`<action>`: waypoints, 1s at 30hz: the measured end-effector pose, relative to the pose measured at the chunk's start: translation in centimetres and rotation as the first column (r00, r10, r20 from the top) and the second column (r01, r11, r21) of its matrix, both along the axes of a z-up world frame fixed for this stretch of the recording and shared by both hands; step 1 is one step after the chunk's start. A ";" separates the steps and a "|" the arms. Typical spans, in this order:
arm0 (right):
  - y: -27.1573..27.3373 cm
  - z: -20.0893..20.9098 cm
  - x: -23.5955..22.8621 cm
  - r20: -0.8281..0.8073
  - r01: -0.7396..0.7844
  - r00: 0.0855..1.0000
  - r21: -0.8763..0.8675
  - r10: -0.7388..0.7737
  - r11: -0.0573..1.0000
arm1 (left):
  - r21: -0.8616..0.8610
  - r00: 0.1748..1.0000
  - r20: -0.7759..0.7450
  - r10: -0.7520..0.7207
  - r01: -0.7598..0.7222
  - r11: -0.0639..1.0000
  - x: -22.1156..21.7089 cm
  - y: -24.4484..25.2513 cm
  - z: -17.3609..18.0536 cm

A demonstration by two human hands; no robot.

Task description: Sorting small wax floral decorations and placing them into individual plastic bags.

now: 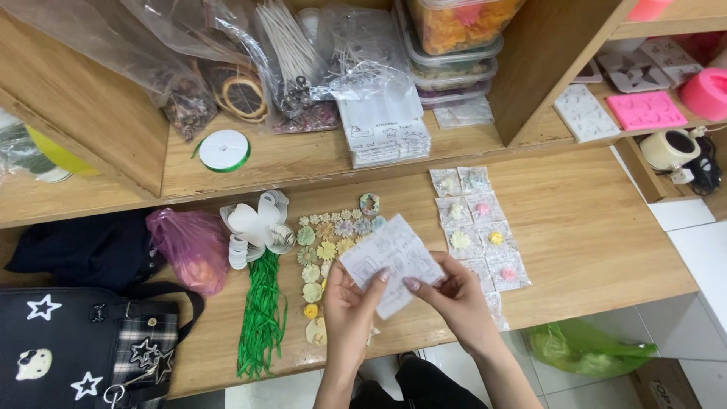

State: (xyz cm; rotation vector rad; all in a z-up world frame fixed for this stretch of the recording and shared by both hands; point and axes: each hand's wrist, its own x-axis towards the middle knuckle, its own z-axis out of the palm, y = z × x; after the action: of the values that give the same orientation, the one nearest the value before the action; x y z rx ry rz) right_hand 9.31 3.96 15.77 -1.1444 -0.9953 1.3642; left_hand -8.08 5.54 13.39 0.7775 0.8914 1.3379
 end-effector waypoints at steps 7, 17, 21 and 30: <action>-1.4 0.3 0.8 0.225 0.245 0.927 0.242 -0.300 0.939 | -0.089 0.966 0.013 -0.258 0.258 0.962 0.8 -1.7 0.4; -2.7 3.6 2.0 0.613 0.084 0.666 0.505 -0.425 0.859 | -0.121 0.966 -0.020 -0.258 0.254 0.960 2.3 -1.3 -1.5; -3.3 4.6 1.0 0.730 -0.028 0.358 0.631 -0.582 0.775 | 0.019 0.974 -0.225 -0.011 0.016 1.000 3.9 -2.3 0.2; -2.9 1.8 1.1 0.712 0.068 0.433 0.586 -0.554 0.807 | 0.078 0.938 -0.344 -0.051 0.082 0.994 4.3 -4.1 0.1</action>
State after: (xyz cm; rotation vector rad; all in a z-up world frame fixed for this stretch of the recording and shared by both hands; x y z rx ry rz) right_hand 10.37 1.02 17.54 -1.5434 -1.5979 0.0552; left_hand -3.77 1.44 13.50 1.1255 1.0702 1.2088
